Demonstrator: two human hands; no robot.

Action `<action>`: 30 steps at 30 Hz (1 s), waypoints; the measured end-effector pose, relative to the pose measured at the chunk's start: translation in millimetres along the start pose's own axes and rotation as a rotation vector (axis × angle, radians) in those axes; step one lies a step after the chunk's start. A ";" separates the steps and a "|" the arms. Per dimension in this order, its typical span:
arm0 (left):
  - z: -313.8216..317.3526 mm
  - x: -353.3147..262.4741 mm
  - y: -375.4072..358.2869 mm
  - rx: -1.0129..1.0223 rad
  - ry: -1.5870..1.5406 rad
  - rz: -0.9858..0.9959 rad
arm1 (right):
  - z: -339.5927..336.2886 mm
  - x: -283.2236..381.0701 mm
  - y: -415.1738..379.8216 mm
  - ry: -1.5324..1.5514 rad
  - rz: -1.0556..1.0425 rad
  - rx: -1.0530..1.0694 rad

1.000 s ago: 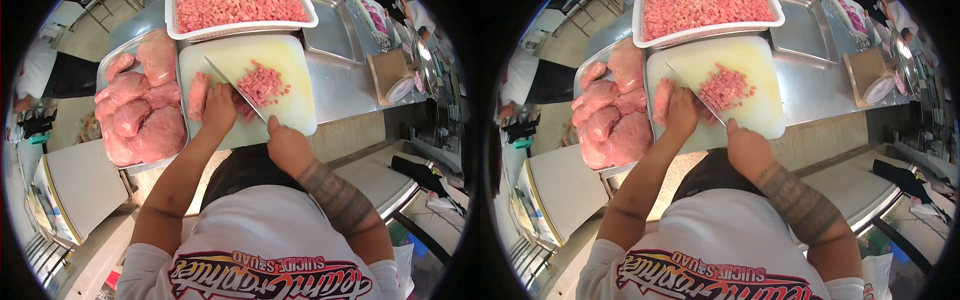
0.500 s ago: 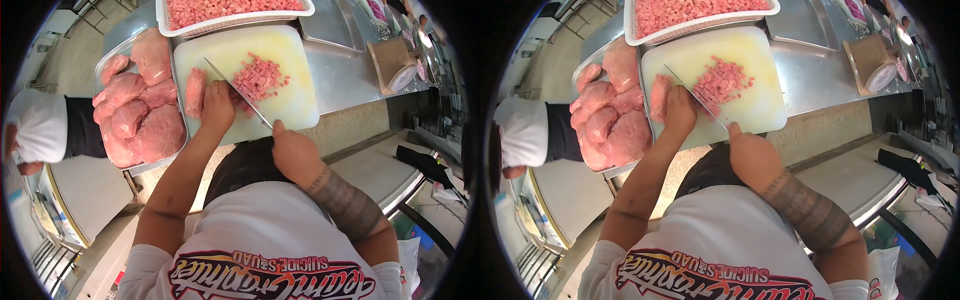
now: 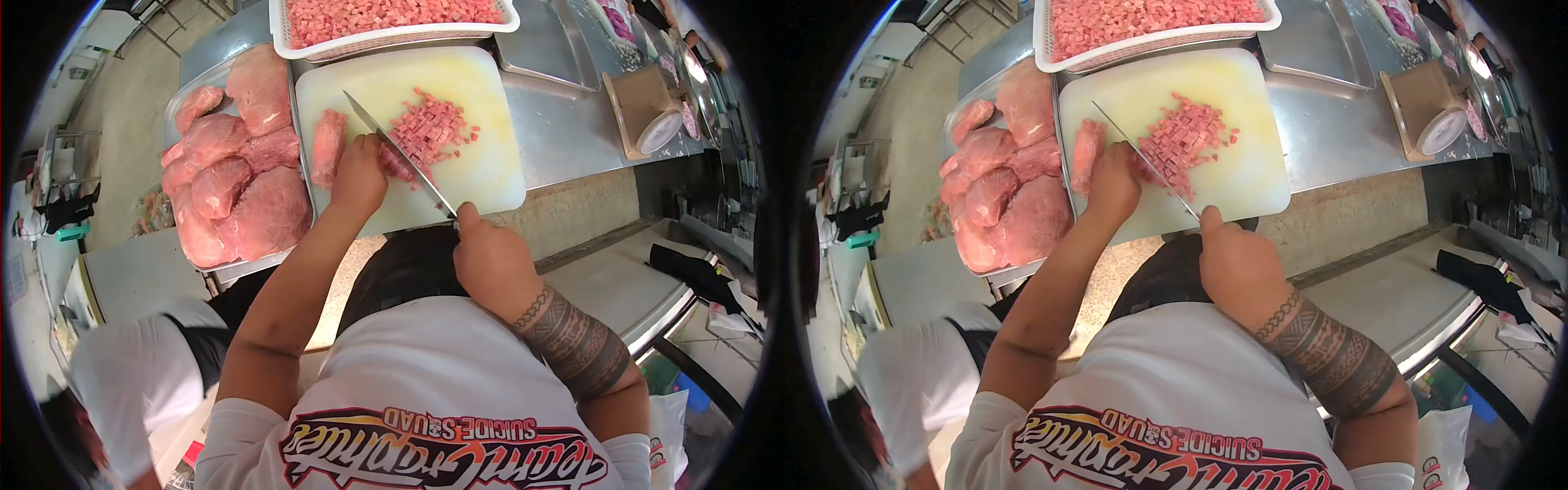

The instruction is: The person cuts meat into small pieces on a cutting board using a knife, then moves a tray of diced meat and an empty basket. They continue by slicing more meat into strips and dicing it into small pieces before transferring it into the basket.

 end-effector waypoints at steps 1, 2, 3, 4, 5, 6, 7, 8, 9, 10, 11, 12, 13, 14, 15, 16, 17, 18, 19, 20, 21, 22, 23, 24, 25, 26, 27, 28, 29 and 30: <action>0.7 -2.1 -1.7 -0.023 0.015 0.005 | 1.2 -0.6 -3.3 0.000 0.010 0.014; 1.9 -3.5 -2.4 -0.046 0.029 0.010 | 2.3 -1.9 -3.3 -0.001 0.021 0.026; 2.7 -4.3 -2.5 -0.043 0.017 -0.002 | 3.6 -2.2 -1.0 -0.014 0.016 0.020; 3.1 -4.0 -2.6 -0.040 0.007 -0.016 | 7.7 -2.6 3.1 -0.027 0.009 0.015; 3.6 -2.0 -2.5 -0.035 -0.001 -0.034 | 13.4 -3.3 8.0 -0.038 0.001 0.013; 5.7 -0.8 -1.0 -0.027 -0.004 -0.036 | 21.4 -6.1 16.9 -0.038 -0.018 0.004; 8.9 0.0 0.3 -0.018 -0.007 -0.038 | 31.4 -11.8 28.8 -0.038 -0.036 -0.005; 9.7 0.2 -1.4 -0.008 -0.008 -0.039 | 38.4 -14.0 37.4 -0.035 -0.054 -0.015; 8.6 -1.7 -1.3 -0.008 -0.010 -0.013 | 39.9 -14.5 46.1 -0.039 -0.051 -0.027; 5.6 -3.3 1.4 -0.017 -0.009 0.014 | 38.8 -13.4 56.5 -0.046 -0.055 -0.045; 3.9 -6.6 -0.3 -0.017 -0.010 0.044 | 38.8 -13.8 60.0 -0.049 -0.051 -0.060; 1.6 -7.5 -0.7 0.017 -0.028 0.029 | 38.9 -17.3 60.8 -0.021 -0.049 -0.059; -3.8 -6.1 1.1 0.044 -0.046 0.013 | 36.7 -21.1 63.6 0.004 -0.053 -0.061; -8.1 -3.7 0.0 0.075 -0.064 -0.004 | 35.2 -22.4 63.8 0.031 -0.056 -0.058; -13.3 -3.2 -2.6 0.083 -0.079 0.032 | 31.8 -21.8 63.1 0.030 -0.048 -0.057; -18.6 -0.9 -5.9 0.092 -0.094 0.067 | 27.1 -20.2 61.5 0.029 -0.038 -0.055; -21.1 -1.4 -7.7 0.103 -0.109 0.101 | 22.7 -17.8 59.4 0.029 -0.029 -0.051; -20.1 -2.4 -6.4 0.114 -0.104 0.103 | 16.8 -12.5 53.9 0.036 -0.038 -0.048; -18.3 -3.2 -5.6 0.131 -0.099 0.103 | 11.0 -5.3 43.1 0.047 -0.046 -0.041; -16.1 -3.0 -4.1 0.149 -0.094 0.106 | 6.6 0.8 32.8 0.059 -0.050 -0.035; -11.7 0.4 -1.8 0.148 -0.073 0.099 | 3.7 4.6 23.9 0.052 -0.044 -0.022; -4.9 3.1 0.2 0.148 -0.054 0.094 | 1.2 7.5 15.3 0.043 -0.035 -0.009; 2.8 5.3 1.0 0.149 -0.038 0.088 | 0.9 7.1 11.2 0.033 -0.024 0.005; 3.7 3.6 0.0 0.147 -0.047 0.086 | 1.3 6.9 9.8 0.059 -0.037 0.003; 3.1 3.4 0.3 0.143 -0.055 0.084 | 2.5 7.0 9.6 0.085 -0.051 -0.001; 2.1 4.1 1.7 0.136 -0.061 0.082 | 4.4 7.2 11.0 0.113 -0.068 -0.007; 1.8 4.3 2.9 0.128 -0.018 0.093 | 16.0 0.6 19.5 0.101 -0.050 -0.008; 3.4 4.2 1.2 0.131 0.024 0.104 | 36.9 -9.2 32.4 0.095 -0.024 -0.002; 4.4 3.4 0.1 0.127 0.065 0.116 | 50.4 -15.5 43.2 0.084 -0.003 -0.001; 3.6 4.6 0.9 0.113 0.056 0.112 | 51.4 -11.8 52.4 0.052 -0.038 -0.033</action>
Point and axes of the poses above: each hand's wrist, its own y-axis towards the middle knuckle, its own z-axis out of the palm, x = y × z, the point moved 10 cm from there along y, towards the middle knuckle, and after that the axes turned 15 degrees about y, right-handed, at the moved point
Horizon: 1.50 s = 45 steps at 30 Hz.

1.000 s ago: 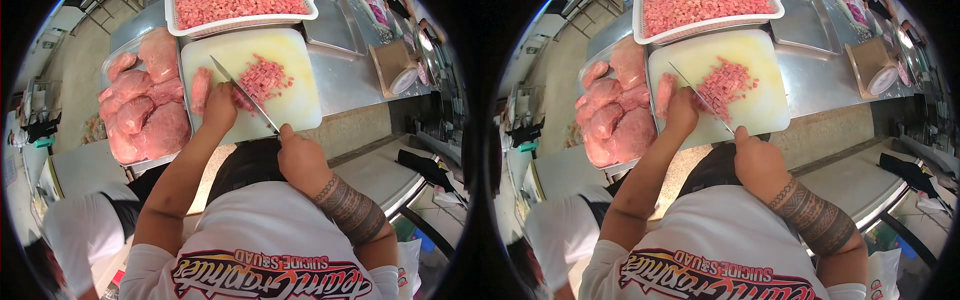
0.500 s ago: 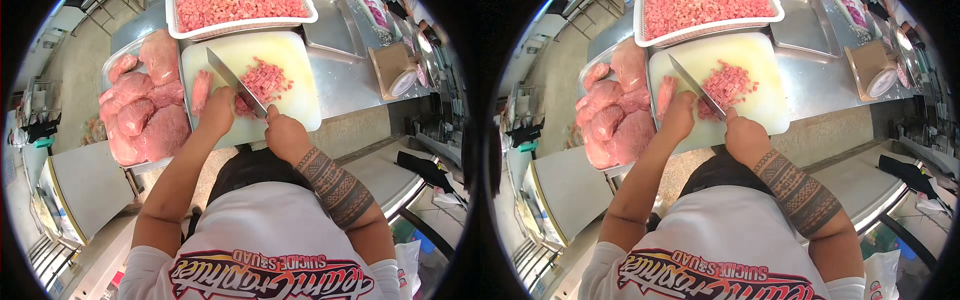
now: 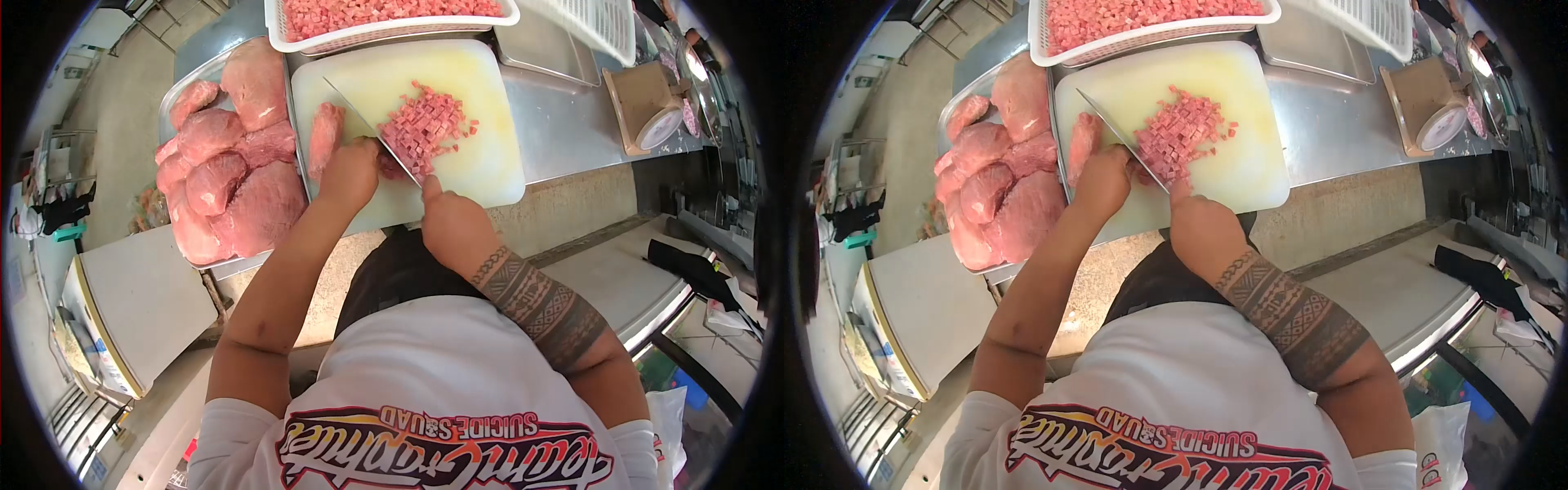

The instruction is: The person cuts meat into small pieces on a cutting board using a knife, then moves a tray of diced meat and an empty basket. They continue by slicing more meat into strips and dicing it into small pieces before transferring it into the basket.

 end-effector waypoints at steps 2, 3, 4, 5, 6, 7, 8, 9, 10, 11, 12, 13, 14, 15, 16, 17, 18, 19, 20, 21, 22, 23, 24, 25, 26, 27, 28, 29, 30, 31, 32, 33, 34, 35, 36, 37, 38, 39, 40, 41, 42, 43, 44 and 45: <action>-1.3 -0.8 -2.0 -0.029 -0.019 -0.002 | -1.5 7.6 7.4 -0.063 -0.069 -0.064; -3.4 -2.9 0.1 -0.020 -0.072 -0.003 | -7.4 7.8 7.4 -0.069 -0.068 -0.079; -5.2 -3.3 -1.4 -0.005 -0.126 -0.010 | -13.3 8.8 5.4 -0.072 -0.067 -0.087; -7.7 -2.5 -1.2 0.008 -0.177 -0.018 | -20.9 11.7 5.2 -0.075 -0.070 -0.095; -10.6 -2.9 0.2 0.000 -0.150 -0.003 | -28.7 17.2 2.3 -0.061 -0.062 -0.078; -11.6 -3.8 0.3 -0.001 -0.123 0.012 | -38.0 25.4 -6.5 -0.044 -0.050 -0.058; -11.3 -5.8 -0.3 0.001 -0.098 0.028 | -44.8 31.1 -15.4 -0.026 -0.033 -0.037; -10.2 -6.3 -1.1 -0.007 -0.068 0.030 | -48.8 33.7 -23.1 -0.009 -0.012 -0.008; -9.5 -6.6 -0.4 -0.016 -0.038 0.035 | -52.1 35.5 -29.3 0.008 0.009 0.017; -9.1 -6.4 0.7 -0.027 -0.007 0.039 | -51.6 35.5 -31.2 0.024 0.028 0.042; -6.5 -5.0 2.5 -0.012 0.020 0.022 | -39.5 27.9 -24.8 0.008 0.003 0.016; -3.4 -4.4 3.5 0.005 0.048 0.005 | -15.0 11.4 -13.8 -0.007 -0.021 -0.010; 0.8 -3.9 0.1 0.034 0.074 -0.009 | -0.3 3.6 -7.7 -0.016 -0.036 -0.031; -0.6 -4.9 -0.6 0.034 0.073 0.006 | -2.4 8.3 0.3 -0.006 -0.062 -0.061; -5.5 -3.9 5.4 0.017 0.075 0.019 | -8.0 15.3 13.7 -0.003 -0.101 -0.100; -6.2 -6.9 0.7 0.023 0.072 0.036 | -10.8 21.6 11.7 0.010 -0.121 -0.128; -6.3 -6.3 -1.2 0.022 0.057 0.022 | -16.1 24.1 9.0 0.022 -0.099 -0.115; -7.4 -5.7 0.1 0.011 0.042 0.007 | -27.7 28.6 7.7 0.028 -0.085 -0.107; -6.7 -3.1 0.7 0.005 0.026 -0.013 | -36.7 33.1 5.6 0.036 -0.070 -0.091; -6.4 -2.9 -1.5 0.021 0.026 -0.021 | -42.5 39.4 -3.8 0.041 -0.050 -0.061; -8.2 -3.5 -1.7 0.036 0.025 -0.027 | -48.7 46.1 -15.1 0.045 -0.028 -0.032; -9.3 -4.1 -0.6 0.048 0.025 -0.030 | -50.7 47.7 -19.9 0.047 -0.008 -0.007; -9.0 -4.7 0.5 0.048 0.032 -0.020 | -39.6 38.6 -15.2 0.044 -0.032 -0.042; -8.5 -4.7 0.0 0.050 0.041 -0.011 | -13.9 20.1 -7.5 0.043 -0.057 -0.076; -7.9 -6.0 -2.6 0.056 0.048 0.000 | 1.6 9.1 -3.9 0.043 -0.077 -0.109; -6.7 -6.8 -4.7 0.067 0.028 0.016 | 3.7 9.5 0.6 0.060 -0.087 -0.111; -11.5 -5.0 -0.4 0.052 0.015 0.032 | 0.9 12.8 13.5 0.066 -0.118 -0.125; -12.2 -7.8 -4.6 0.057 -0.007 0.056 | 0.9 15.8 15.6 0.078 -0.126 -0.134; -8.0 -4.1 -8.6 0.056 -0.014 0.055 | 2.8 15.1 15.2 0.111 -0.118 -0.130; -1.1 3.3 -10.3 0.035 -0.023 0.060 | 2.3 13.8 15.2 0.131 -0.120 -0.138; 0.5 5.7 -11.9 0.019 -0.036 0.063 | 0.2 13.3 15.2 0.151 -0.119 -0.140; -7.2 4.5 -15.8 -0.015 -0.061 0.062 | 2.1 9.1 18.3 0.144 -0.041 -0.095; -15.6 0.7 -19.6 -0.046 -0.083 0.060 | 1.0 9.5 18.4 0.148 -0.033 -0.088; -17.5 -6.3 -23.7 -0.020 -0.107 0.073 | 1.1 9.1 18.0 0.158 -0.025 -0.079; -23.1 -12.9 -28.3 0.008 -0.128 0.083 | 0.5 8.5 18.4 0.162 -0.029 -0.082; -27.7 -17.8 -30.4 0.039 -0.149 0.089 | 1.1 8.4 18.6 0.169 -0.034 -0.080; -32.2 -21.7 -29.8 0.041 -0.152 0.087 | 1.3 8.4 18.1 0.176 -0.039 -0.074; -33.8 -25.0 -29.1 0.009 -0.158 0.124 | -3.3 10.5 16.7 0.173 -0.064 -0.094; -30.0 -25.8 -29.5 -0.023 -0.164 0.156 | -7.7 11.8 14.6 0.171 -0.090 -0.111; -26.5 -25.9 -32.8 -0.051 -0.169 0.183 | -10.1 13.1 11.7 0.172 -0.117 -0.121; -22.4 -22.4 -33.9 -0.072 -0.153 0.146 | -13.4 9.6 9.4 0.180 -0.127 -0.140; -18.2 -21.2 -32.4 -0.089 -0.136 0.101 | -17.0 3.0 8.1 0.192 -0.138 -0.151; -12.0 -18.1 -34.9 -0.097 -0.119 0.049 | -17.0 -3.4 5.5 0.210 -0.146 -0.152; -9.9 -18.6 -37.7 -0.107 -0.134 0.013 | -19.3 -8.3 2.2 0.192 -0.120 -0.131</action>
Point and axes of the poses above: each hand's wrist, its own y-axis towards the middle knuckle, its own z-axis out of the palm, x = y × z, the point moved 10 cm from there along y, towards the middle knuckle, and after that the axes turned 15 degrees about y, right-handed, at the moved point
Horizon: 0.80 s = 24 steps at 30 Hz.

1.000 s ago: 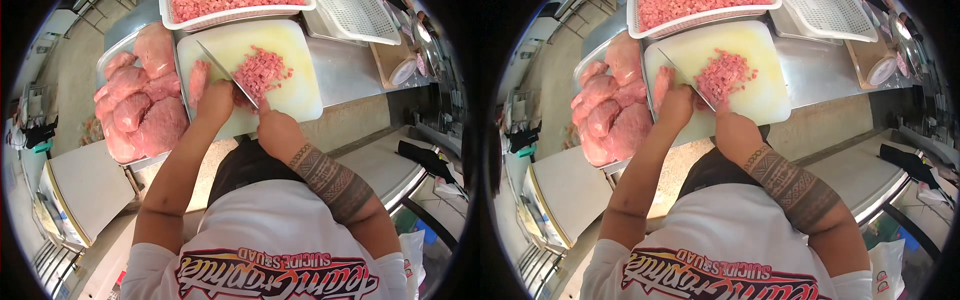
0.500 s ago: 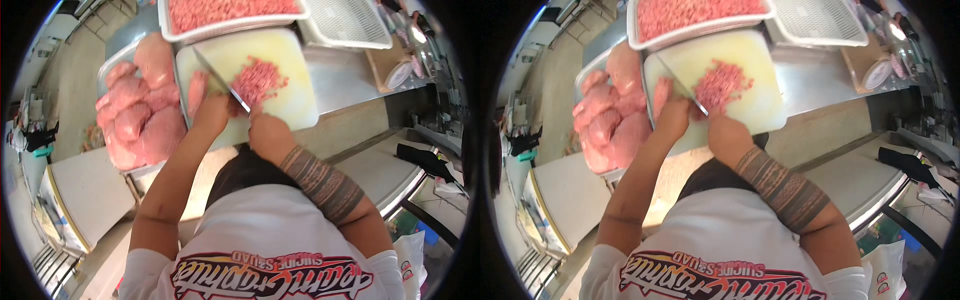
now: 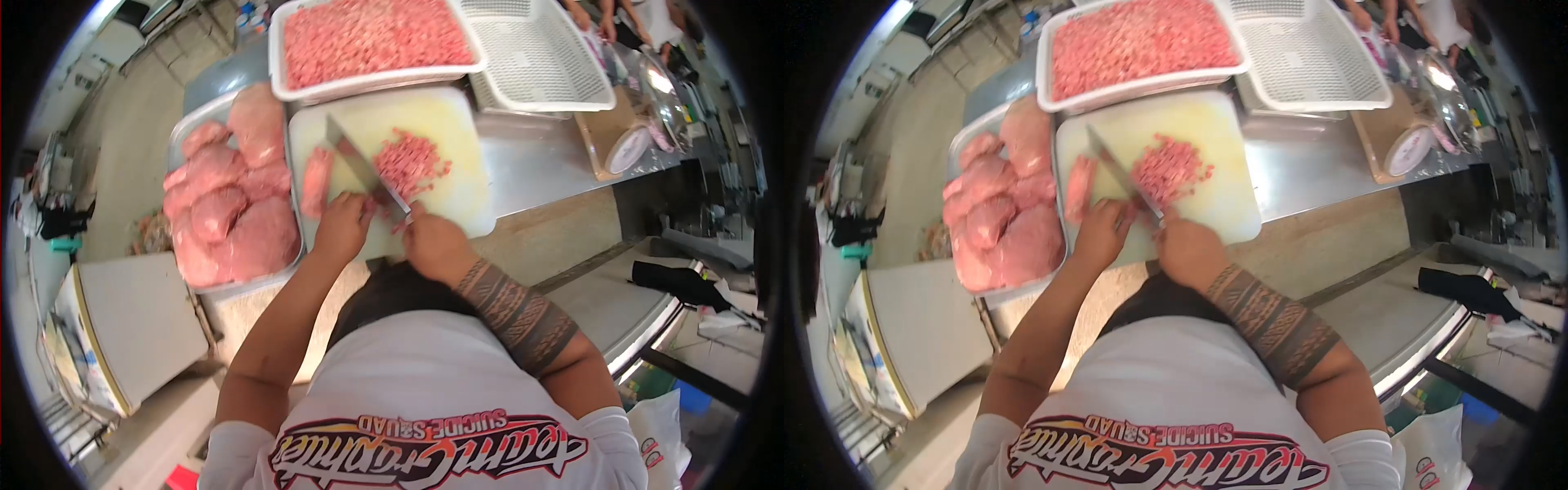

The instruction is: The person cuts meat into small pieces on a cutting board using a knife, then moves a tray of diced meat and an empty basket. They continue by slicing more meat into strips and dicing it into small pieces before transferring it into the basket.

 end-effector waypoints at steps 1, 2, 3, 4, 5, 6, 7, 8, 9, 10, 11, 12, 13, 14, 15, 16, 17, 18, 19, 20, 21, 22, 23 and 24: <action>0.8 -1.0 2.1 -0.015 -0.011 -0.036 | -4.7 0.8 -2.5 -0.019 0.024 0.018; -0.3 -1.1 3.7 -0.035 -0.021 -0.066 | -4.9 1.6 -6.3 -0.030 0.062 0.053; 1.2 -2.0 6.3 -0.024 -0.010 -0.079 | -8.6 2.3 -6.7 -0.047 0.096 0.076; 2.6 -4.9 9.5 -0.014 -0.001 -0.086 | -10.0 -0.6 -6.6 -0.069 0.132 0.095; 3.3 -7.1 10.4 -0.001 0.004 -0.092 | -6.7 -2.8 -6.7 -0.086 0.117 0.110; 2.6 -9.3 10.7 0.011 0.004 -0.074 | -6.2 -3.4 -5.7 -0.091 0.114 0.120; 0.8 -11.5 11.6 0.021 0.005 -0.055 | -7.1 -2.7 -3.5 -0.097 0.109 0.129; -0.1 -13.0 12.9 0.029 0.007 -0.037 | -8.8 -1.2 -2.1 -0.103 0.103 0.137; 0.6 -11.1 14.3 0.040 0.021 -0.043 | -13.4 4.2 -2.5 -0.106 0.100 0.153; 1.4 -8.9 15.8 0.051 0.034 -0.047 | -21.6 13.5 -3.0 -0.109 0.098 0.169; 2.6 -7.4 16.3 0.065 0.047 -0.050 | -27.7 20.6 -4.3 -0.111 0.099 0.183; 4.8 -7.1 16.6 0.101 0.066 -0.058 | -32.0 26.8 -6.9 -0.095 0.081 0.188; 7.0 -6.8 18.4 0.136 0.084 -0.064 | -36.1 31.9 -9.6 -0.079 0.063 0.190; 9.6 -7.0 19.5 0.172 0.103 -0.069 | -38.0 34.3 -11.0 -0.063 0.046 0.191; 8.4 -8.2 21.1 0.168 0.129 -0.088 | -37.6 35.4 -10.6 -0.053 0.005 0.168; 7.8 -10.8 23.0 0.165 0.155 -0.107 | -33.6 33.3 -10.1 -0.044 -0.035 0.144; 8.2 -11.3 23.2 0.163 0.180 -0.127 | -27.6 30.0 -10.1 -0.034 -0.074 0.122; 10.3 -11.7 22.7 0.155 0.190 -0.095 | -12.9 20.0 -5.1 -0.028 -0.073 0.118; 13.7 -10.0 21.4 0.151 0.197 -0.061 | 6.3 9.1 4.1 -0.021 -0.068 0.113; 15.2 -10.1 20.0 0.140 0.206 -0.026 | 15.7 4.7 12.2 -0.017 -0.068 0.106; 12.5 -7.5 23.0 0.110 0.200 -0.023 | 15.1 4.7 23.0 -0.006 -0.052 0.111; 11.9 -7.0 21.2 0.090 0.190 -0.019 | 14.8 4.2 27.2 0.009 -0.027 0.119; 12.4 -8.2 19.2 0.074 0.179 -0.012 | 12.6 3.5 26.3 0.024 0.003 0.125; 12.9 -8.3 21.9 0.094 0.188 -0.027 | 6.0 5.0 25.7 0.013 0.019 0.136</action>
Point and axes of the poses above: each hand's wrist, its own y-axis towards the middle knuckle, its own z-axis out of the palm, x = y × z, the point moved 10 cm from there along y, towards the middle knuckle, and after that the axes turned 15 degrees about y, right-handed, at the moved point
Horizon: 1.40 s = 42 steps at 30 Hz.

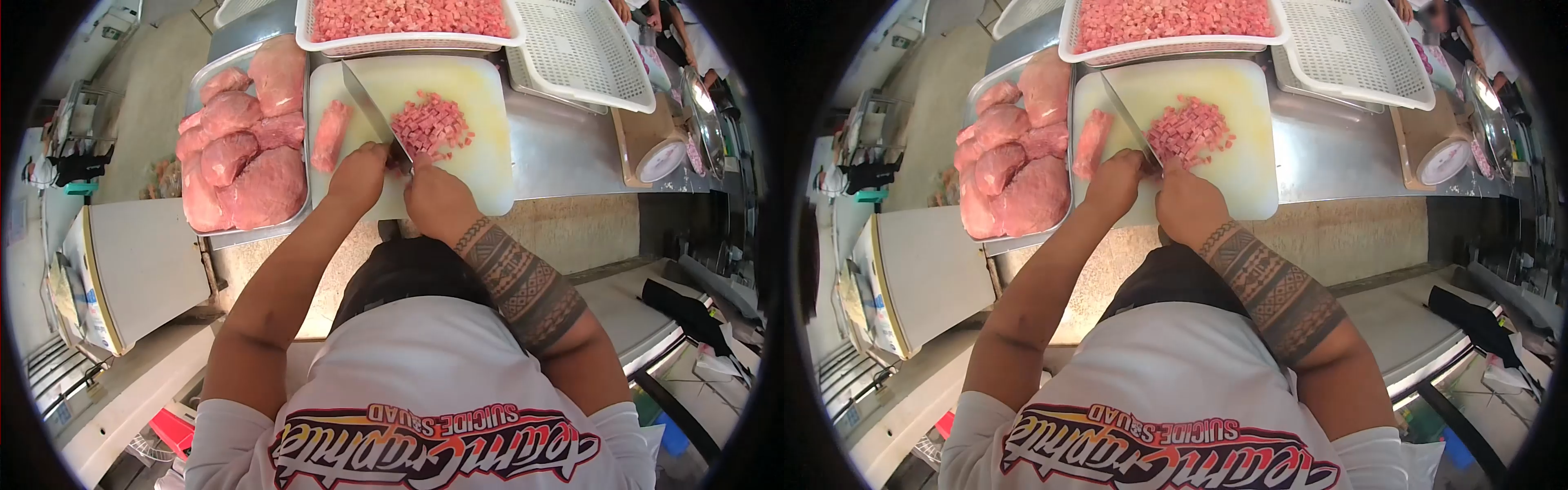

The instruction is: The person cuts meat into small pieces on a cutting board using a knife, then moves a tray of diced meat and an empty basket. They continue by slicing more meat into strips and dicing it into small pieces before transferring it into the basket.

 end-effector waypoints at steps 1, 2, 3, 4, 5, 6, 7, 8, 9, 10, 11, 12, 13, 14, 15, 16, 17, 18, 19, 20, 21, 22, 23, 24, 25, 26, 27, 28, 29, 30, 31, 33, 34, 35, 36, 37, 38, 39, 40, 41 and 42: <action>0.2 0.0 -0.4 0.025 0.007 -0.018 | -7.6 3.4 -5.7 -0.010 0.019 0.017; 0.5 1.0 0.1 0.050 0.015 -0.038 | -15.0 7.6 -10.9 -0.019 0.035 0.035; 2.3 1.8 0.9 0.051 0.017 -0.040 | -22.7 14.9 -19.3 -0.025 0.044 0.053; 5.8 3.3 3.2 0.053 0.018 -0.041 | -30.8 22.4 -28.7 -0.030 0.055 0.072; 8.7 4.5 4.9 0.055 0.020 -0.040 | -34.0 24.9 -33.4 -0.035 0.065 0.089; 10.9 6.2 5.9 0.058 0.017 -0.044 | -29.4 19.5 -31.4 -0.020 0.057 0.073; 12.2 8.1 6.4 0.059 0.014 -0.049 | -17.5 8.6 -27.1 -0.006 0.045 0.058; 14.0 9.6 5.2 0.063 0.012 -0.054 | -6.7 -0.1 -23.5 0.011 0.036 0.044; 14.5 8.4 2.6 0.066 0.010 -0.058 | 1.5 -6.1 -19.0 0.013 0.045 0.032; 12.9 6.7 1.3 0.062 0.010 -0.065 | 6.9 -8.8 -11.1 0.012 0.047 0.020; 7.9 7.8 3.1 0.047 0.014 -0.074 | 8.1 -9.2 -3.3 0.008 0.038 0.003; 5.5 5.4 -0.9 0.046 0.012 -0.071 | 7.7 -6.2 -6.8 0.004 0.016 -0.007; 1.9 4.1 0.1 0.034 0.009 -0.067 | 3.8 -3.4 -7.0 -0.006 -0.013 -0.023; -1.2 3.0 2.2 0.022 0.005 -0.065 | -0.8 -0.7 -6.9 -0.018 -0.042 -0.036; -2.1 5.5 2.8 0.006 -0.006 -0.088 | -8.0 5.7 -10.3 -0.030 -0.063 -0.039; -1.0 8.9 2.2 -0.008 -0.016 -0.112 | -19.3 16.9 -16.9 -0.039 -0.084 -0.039; 0.6 12.5 0.3 -0.020 -0.027 -0.138 | -27.8 27.2 -23.4 -0.047 -0.103 -0.037; 4.3 13.6 -0.9 -0.024 -0.012 -0.124 | -30.9 31.5 -28.5 -0.048 -0.075 -0.011; 7.5 15.0 -0.6 -0.031 0.003 -0.107 | -33.6 35.3 -32.8 -0.050 -0.047 0.013; 10.2 16.5 0.8 -0.039 0.018 -0.090 | -33.6 35.8 -33.8 -0.053 -0.021 0.035; 10.8 17.4 2.5 -0.044 0.008 -0.085 | -22.5 26.4 -28.7 -0.051 -0.034 0.006; 11.4 17.8 3.2 -0.047 -0.003 -0.080 | 0.5 7.4 -20.1 -0.048 -0.046 -0.021; 13.0 16.4 1.1 -0.045 -0.015 -0.075 | 12.6 -2.6 -15.7 -0.043 -0.054 -0.047; 11.6 15.0 2.2 -0.039 -0.024 -0.070 | 12.3 -1.7 -8.7 -0.042 -0.041 -0.034; 8.1 15.7 5.0 -0.044 -0.029 -0.068 | 9.8 2.1 0.8 -0.043 -0.038 -0.022; 7.3 13.4 0.8 -0.030 -0.040 -0.061 | 11.8 3.2 -0.5 -0.038 -0.018 -0.006; 4.4 12.1 0.5 -0.024 -0.034 -0.056 | 10.7 3.2 -0.8 -0.029 -0.016 -0.015; 1.3 10.3 0.8 -0.021 -0.030 -0.051 | 8.5 2.1 -0.3 -0.022 -0.014 -0.024; -0.9 8.5 1.1 -0.017 -0.026 -0.047 | 6.1 1.0 -0.3 -0.016 -0.013 -0.032; -0.3 8.8 1.1 -0.028 -0.019 -0.047 | 3.2 0.8 -1.1 -0.027 -0.020 -0.032; 0.5 9.5 1.0 -0.039 -0.010 -0.047 | -0.7 0.8 -1.7 -0.036 -0.026 -0.033; 0.5 14.6 0.5 -0.047 -0.012 -0.061 | -7.3 7.5 -2.8 -0.054 -0.032 -0.020; 0.7 15.8 0.4 -0.043 -0.026 -0.073 | -11.9 14.7 -7.0 -0.065 -0.029 -0.006; 1.5 16.3 0.5 -0.039 -0.041 -0.084 | -15.4 21.1 -11.7 -0.075 -0.024 0.007; 0.9 15.3 1.3 -0.031 -0.022 -0.091 | -17.6 25.7 -17.2 -0.084 -0.005 0.019; 0.6 15.0 2.4 -0.023 -0.003 -0.098 | -18.7 29.5 -22.6 -0.091 0.013 0.031; 0.7 15.6 2.5 -0.011 0.017 -0.105 | -17.5 30.0 -25.0 -0.097 0.034 0.045; 1.8 16.0 3.3 -0.014 0.004 -0.082 | -7.9 21.1 -21.2 -0.068 0.021 0.020; 4.6 17.2 2.6 -0.013 -0.010 -0.058 | 11.8 3.0 -16.8 -0.037 0.013 -0.005; 7.1 15.3 0.4 -0.009 -0.027 -0.028 | 20.9 -6.4 -15.9 -0.007 0.011 -0.034; 7.0 15.8 3.8 -0.006 -0.022 -0.022 | 17.2 -7.2 -9.2 -0.017 0.028 -0.027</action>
Point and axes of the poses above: each hand's wrist, its own y-axis towards the middle knuckle, its own z-axis out of the palm, x = y × z, the point moved 10 cm from there along y, towards the middle knuckle, and after that the axes turned 15 degrees about y, right-handed, at the moved point
